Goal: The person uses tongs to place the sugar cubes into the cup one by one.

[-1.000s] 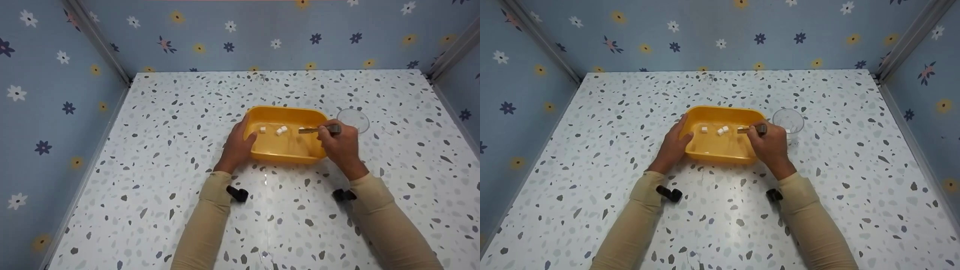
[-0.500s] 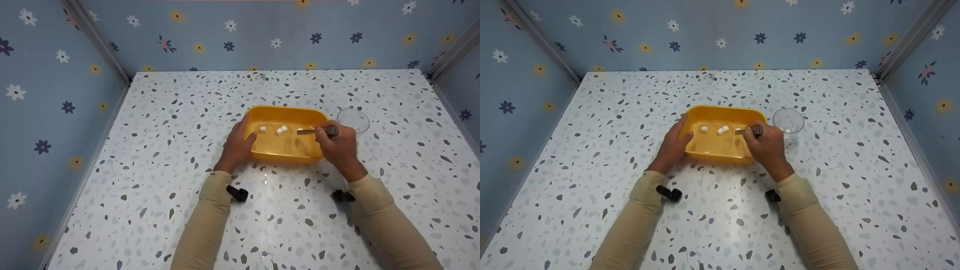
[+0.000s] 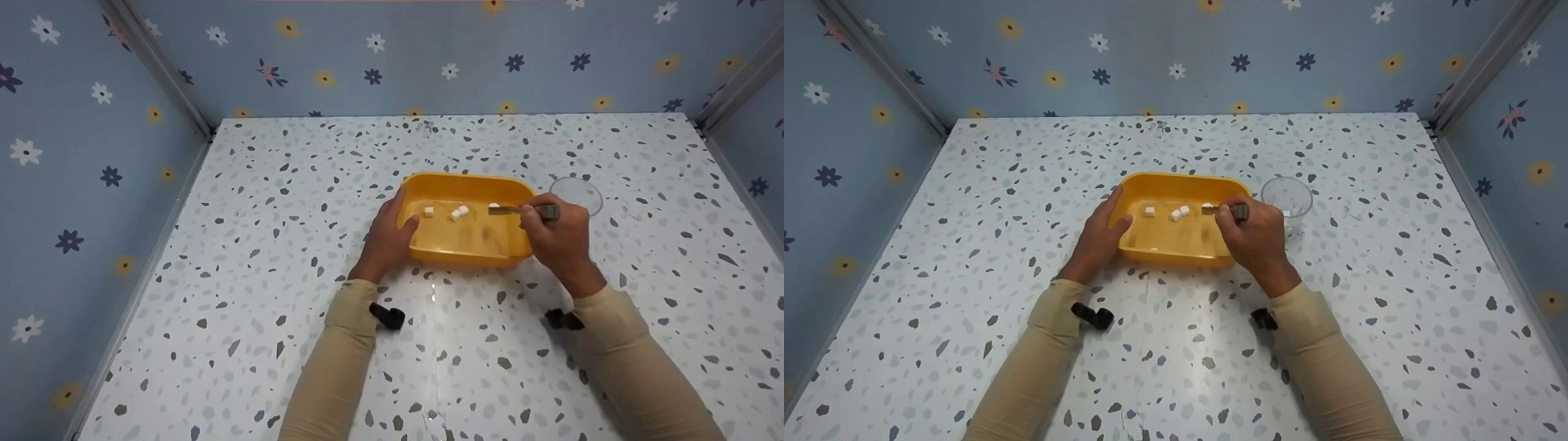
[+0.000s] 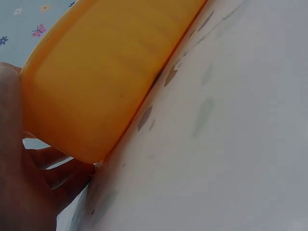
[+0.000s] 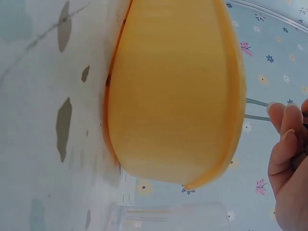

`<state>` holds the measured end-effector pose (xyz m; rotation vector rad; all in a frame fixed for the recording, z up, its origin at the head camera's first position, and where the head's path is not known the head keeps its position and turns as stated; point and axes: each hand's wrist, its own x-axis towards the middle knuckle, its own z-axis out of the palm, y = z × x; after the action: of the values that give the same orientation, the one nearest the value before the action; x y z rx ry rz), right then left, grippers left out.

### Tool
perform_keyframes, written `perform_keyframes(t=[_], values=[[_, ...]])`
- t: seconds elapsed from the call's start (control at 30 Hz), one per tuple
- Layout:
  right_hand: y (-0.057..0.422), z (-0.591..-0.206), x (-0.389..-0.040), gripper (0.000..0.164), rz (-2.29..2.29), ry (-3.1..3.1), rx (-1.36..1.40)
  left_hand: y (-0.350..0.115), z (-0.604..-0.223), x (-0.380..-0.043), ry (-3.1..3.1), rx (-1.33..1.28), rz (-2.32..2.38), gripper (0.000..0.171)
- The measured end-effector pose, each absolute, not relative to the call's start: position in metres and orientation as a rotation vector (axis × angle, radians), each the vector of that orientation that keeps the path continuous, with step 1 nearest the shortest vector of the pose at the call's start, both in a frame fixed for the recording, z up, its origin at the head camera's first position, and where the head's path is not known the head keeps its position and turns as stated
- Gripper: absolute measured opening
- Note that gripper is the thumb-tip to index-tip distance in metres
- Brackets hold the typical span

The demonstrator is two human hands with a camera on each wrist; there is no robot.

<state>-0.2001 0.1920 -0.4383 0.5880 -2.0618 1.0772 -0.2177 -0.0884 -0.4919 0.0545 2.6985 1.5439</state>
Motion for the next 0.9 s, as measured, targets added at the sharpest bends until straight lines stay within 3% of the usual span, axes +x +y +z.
perform_keyframes(t=[0.53,0.9], values=[[0.184,-0.404,-0.182,0.010,1.147,-2.056,0.502,-0.090,-0.492,-0.216,2.732,0.090,1.537,0.068],[0.203,-0.416,-0.192,0.017,1.056,-2.086,0.468,-0.089,-0.493,-0.216,2.725,0.117,1.550,0.068]])
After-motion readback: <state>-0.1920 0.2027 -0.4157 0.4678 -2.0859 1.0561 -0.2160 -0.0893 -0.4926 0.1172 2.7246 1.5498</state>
